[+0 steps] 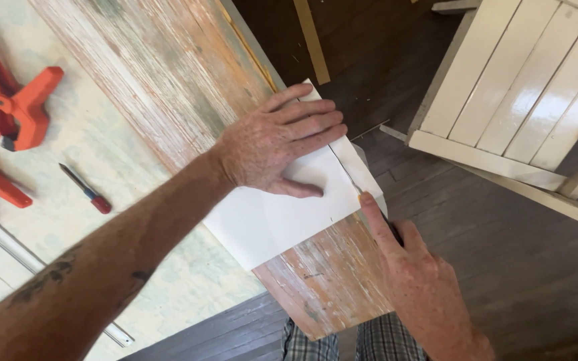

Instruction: Cutting a white board using a utility knife and a straight edge guide on a workbench.

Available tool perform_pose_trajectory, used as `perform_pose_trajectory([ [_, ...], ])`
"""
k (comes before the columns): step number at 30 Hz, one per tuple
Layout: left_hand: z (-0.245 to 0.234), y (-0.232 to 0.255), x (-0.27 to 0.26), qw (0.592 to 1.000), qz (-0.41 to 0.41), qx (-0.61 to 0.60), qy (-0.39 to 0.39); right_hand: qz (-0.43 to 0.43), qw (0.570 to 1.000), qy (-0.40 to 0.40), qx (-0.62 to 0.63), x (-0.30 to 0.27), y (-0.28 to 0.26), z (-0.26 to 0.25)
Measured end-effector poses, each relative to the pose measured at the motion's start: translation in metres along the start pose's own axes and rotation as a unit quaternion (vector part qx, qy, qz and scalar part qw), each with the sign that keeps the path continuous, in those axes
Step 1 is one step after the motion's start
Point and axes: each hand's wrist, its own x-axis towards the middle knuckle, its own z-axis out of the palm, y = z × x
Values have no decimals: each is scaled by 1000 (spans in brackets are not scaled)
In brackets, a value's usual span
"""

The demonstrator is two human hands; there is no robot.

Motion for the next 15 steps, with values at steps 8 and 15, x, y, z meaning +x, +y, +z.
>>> perform_pose_trajectory([
  [8,-9,0,2,999,16,-3,38,4,998,-24,-57,-41,19,24],
  [15,5,4,-2,999,23,34,-16,53,993,-101,25,-59,26,31],
])
